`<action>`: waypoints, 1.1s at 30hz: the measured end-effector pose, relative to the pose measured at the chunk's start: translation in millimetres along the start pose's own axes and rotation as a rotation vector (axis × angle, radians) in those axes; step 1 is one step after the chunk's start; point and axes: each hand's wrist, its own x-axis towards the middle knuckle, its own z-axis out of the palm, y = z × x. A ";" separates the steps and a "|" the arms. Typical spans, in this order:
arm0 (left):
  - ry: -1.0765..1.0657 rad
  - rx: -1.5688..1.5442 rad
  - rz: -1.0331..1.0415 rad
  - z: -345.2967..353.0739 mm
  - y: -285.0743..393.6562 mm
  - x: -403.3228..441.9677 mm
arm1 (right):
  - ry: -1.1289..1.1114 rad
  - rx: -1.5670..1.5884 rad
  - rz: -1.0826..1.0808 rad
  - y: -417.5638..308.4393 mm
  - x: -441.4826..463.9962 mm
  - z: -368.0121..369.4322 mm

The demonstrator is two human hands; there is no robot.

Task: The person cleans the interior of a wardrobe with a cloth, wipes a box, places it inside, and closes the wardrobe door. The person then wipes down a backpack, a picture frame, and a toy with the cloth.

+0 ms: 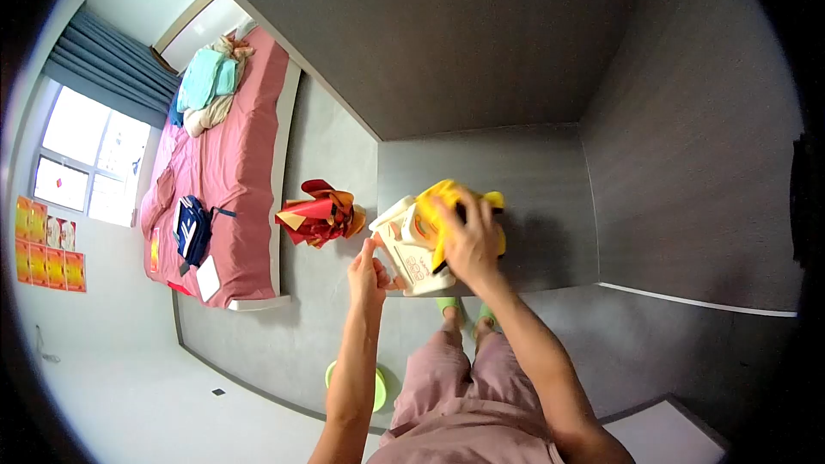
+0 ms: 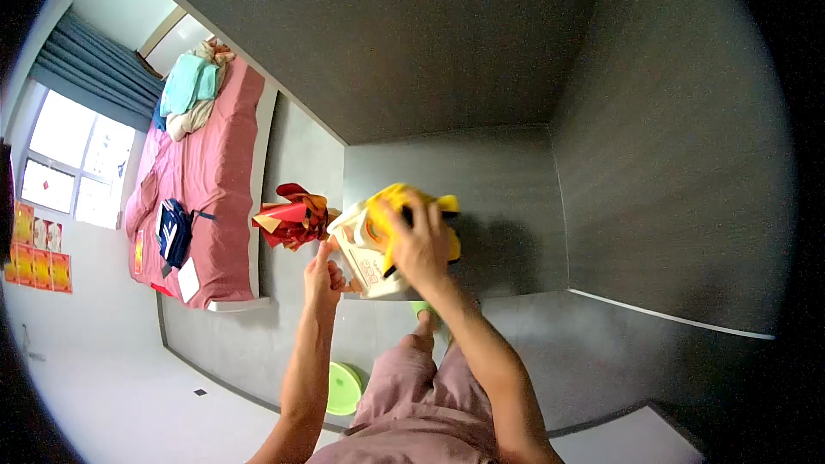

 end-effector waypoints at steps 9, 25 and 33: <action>-0.081 0.027 -0.017 -3.6 10.3 14.0 | -0.186 -0.094 0.146 61.1 14.6 38.1; -0.034 -0.094 -0.109 17.8 9.2 42.0 | -0.057 0.021 0.008 40.6 -9.7 26.8; 0.127 -0.095 -0.122 11.2 -8.8 54.4 | 0.032 -0.041 -0.207 17.4 -61.6 26.4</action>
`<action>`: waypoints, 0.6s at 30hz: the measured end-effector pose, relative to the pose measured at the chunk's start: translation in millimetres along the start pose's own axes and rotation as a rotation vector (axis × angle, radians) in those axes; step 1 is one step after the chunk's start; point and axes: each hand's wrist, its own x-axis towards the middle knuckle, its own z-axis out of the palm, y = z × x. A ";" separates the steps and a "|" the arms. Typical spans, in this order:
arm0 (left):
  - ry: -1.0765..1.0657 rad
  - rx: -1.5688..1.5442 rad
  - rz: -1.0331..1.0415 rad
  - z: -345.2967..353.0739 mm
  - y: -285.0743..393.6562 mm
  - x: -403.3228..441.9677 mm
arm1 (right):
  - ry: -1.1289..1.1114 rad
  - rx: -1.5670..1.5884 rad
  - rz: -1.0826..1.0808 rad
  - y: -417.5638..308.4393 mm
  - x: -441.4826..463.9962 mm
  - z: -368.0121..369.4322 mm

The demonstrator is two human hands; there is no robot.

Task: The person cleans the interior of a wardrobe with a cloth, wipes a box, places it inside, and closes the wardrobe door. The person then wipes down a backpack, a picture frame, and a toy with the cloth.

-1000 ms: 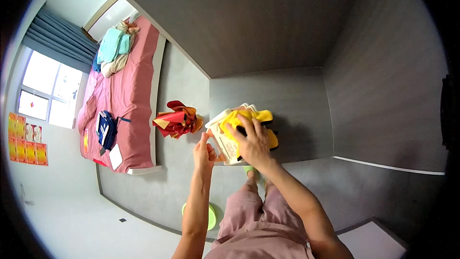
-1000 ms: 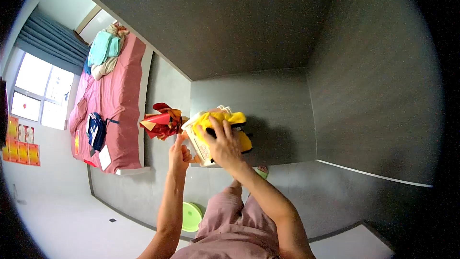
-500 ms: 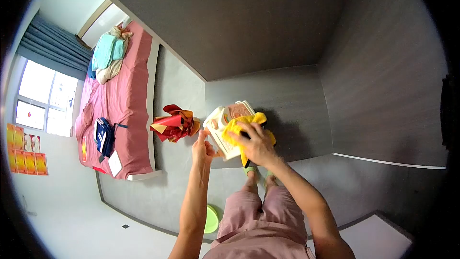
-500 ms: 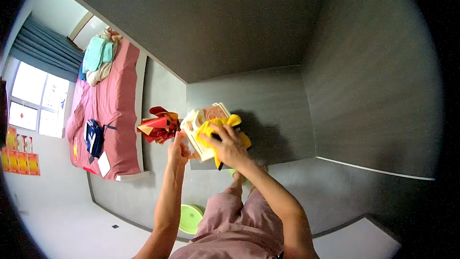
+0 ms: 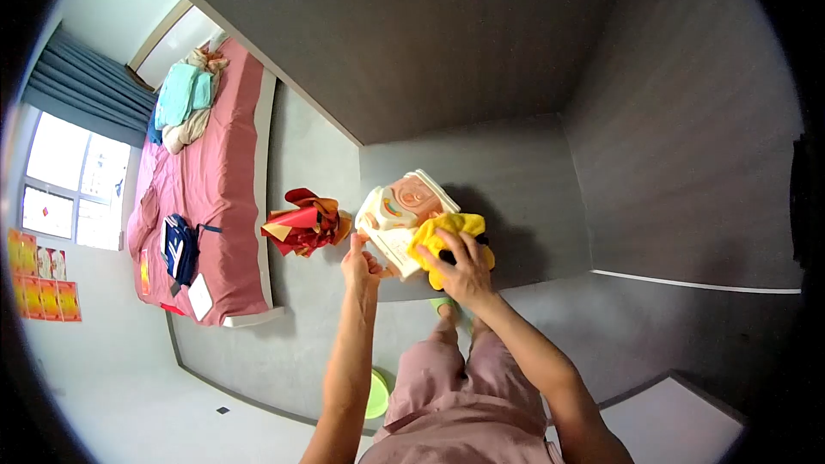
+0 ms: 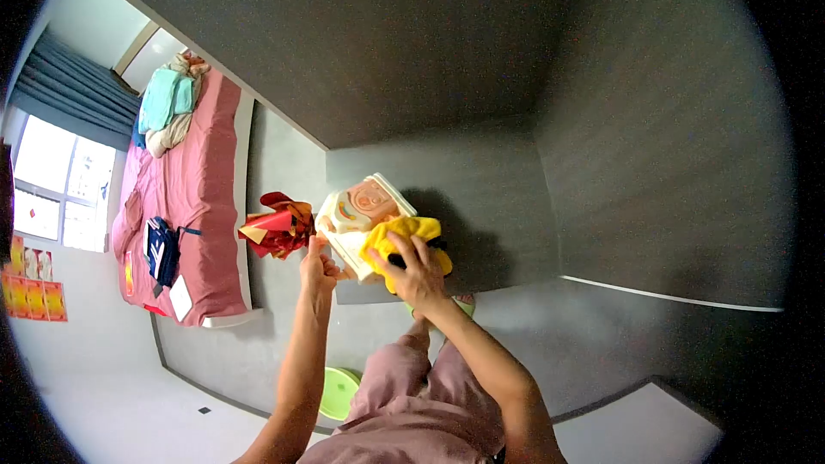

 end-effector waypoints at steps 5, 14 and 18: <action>-0.060 -0.071 0.008 -3.1 -0.5 -6.8 | 0.037 0.052 0.412 31.8 -5.9 7.8; -0.026 -0.229 -0.010 4.6 -7.2 -12.2 | 0.132 0.029 0.161 -14.3 -45.2 50.7; -0.154 -0.022 0.303 10.8 43.2 -12.4 | 0.055 0.187 0.549 14.5 -44.9 31.8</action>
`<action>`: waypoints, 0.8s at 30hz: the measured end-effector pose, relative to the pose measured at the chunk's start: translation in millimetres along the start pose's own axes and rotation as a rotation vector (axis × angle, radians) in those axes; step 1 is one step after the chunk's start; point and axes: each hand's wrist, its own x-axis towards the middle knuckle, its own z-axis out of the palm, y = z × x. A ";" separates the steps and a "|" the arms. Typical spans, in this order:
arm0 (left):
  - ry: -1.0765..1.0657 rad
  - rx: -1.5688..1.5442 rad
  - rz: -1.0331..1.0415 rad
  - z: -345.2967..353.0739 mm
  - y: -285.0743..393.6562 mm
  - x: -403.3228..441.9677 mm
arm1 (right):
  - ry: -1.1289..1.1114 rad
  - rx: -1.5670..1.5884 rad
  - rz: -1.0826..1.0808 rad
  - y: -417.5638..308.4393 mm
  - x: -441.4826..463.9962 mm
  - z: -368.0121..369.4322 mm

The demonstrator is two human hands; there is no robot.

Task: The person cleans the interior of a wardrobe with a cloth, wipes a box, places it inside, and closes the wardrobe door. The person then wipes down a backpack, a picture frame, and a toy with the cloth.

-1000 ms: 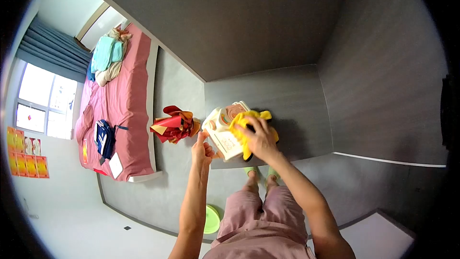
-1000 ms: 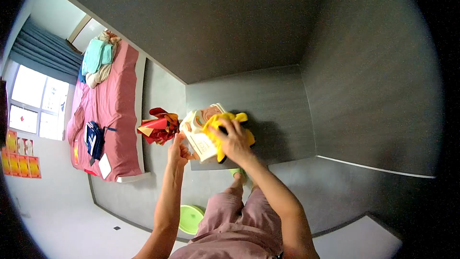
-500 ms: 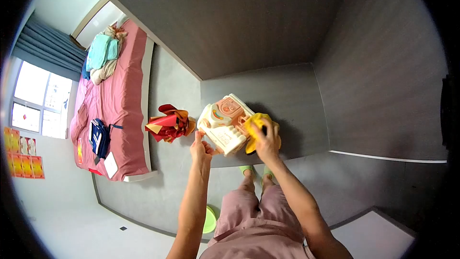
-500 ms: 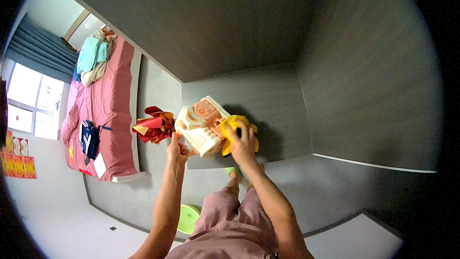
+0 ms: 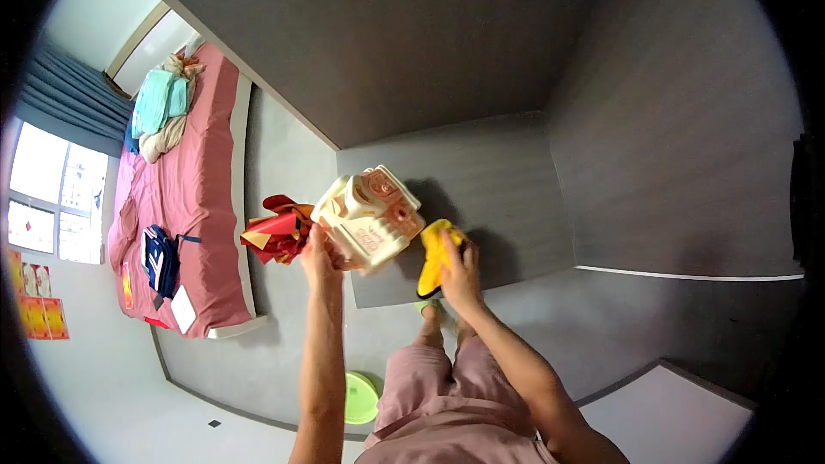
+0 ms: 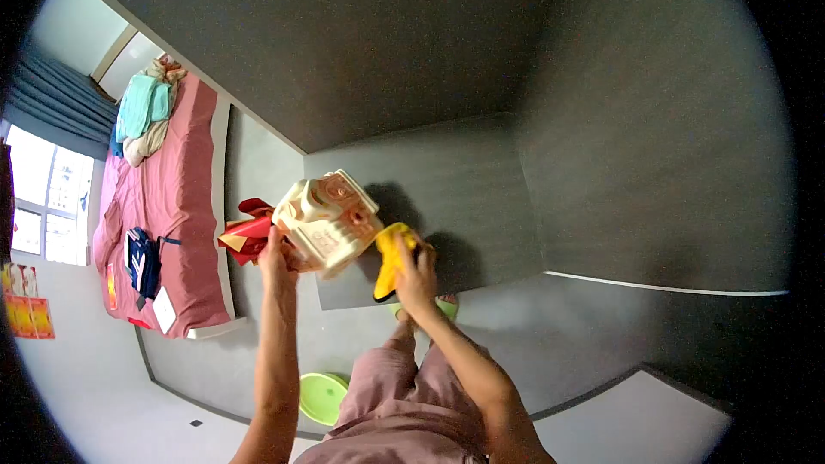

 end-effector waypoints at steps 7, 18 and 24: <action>-0.300 0.978 0.585 25.3 43.7 48.7 | -0.131 0.158 0.169 51.6 4.6 -72.0; -0.429 1.330 0.764 54.3 28.0 49.5 | 0.007 -0.075 0.310 35.0 8.6 -129.2; -0.539 1.227 1.021 49.5 11.3 52.6 | 0.179 0.933 0.541 24.6 20.9 -159.5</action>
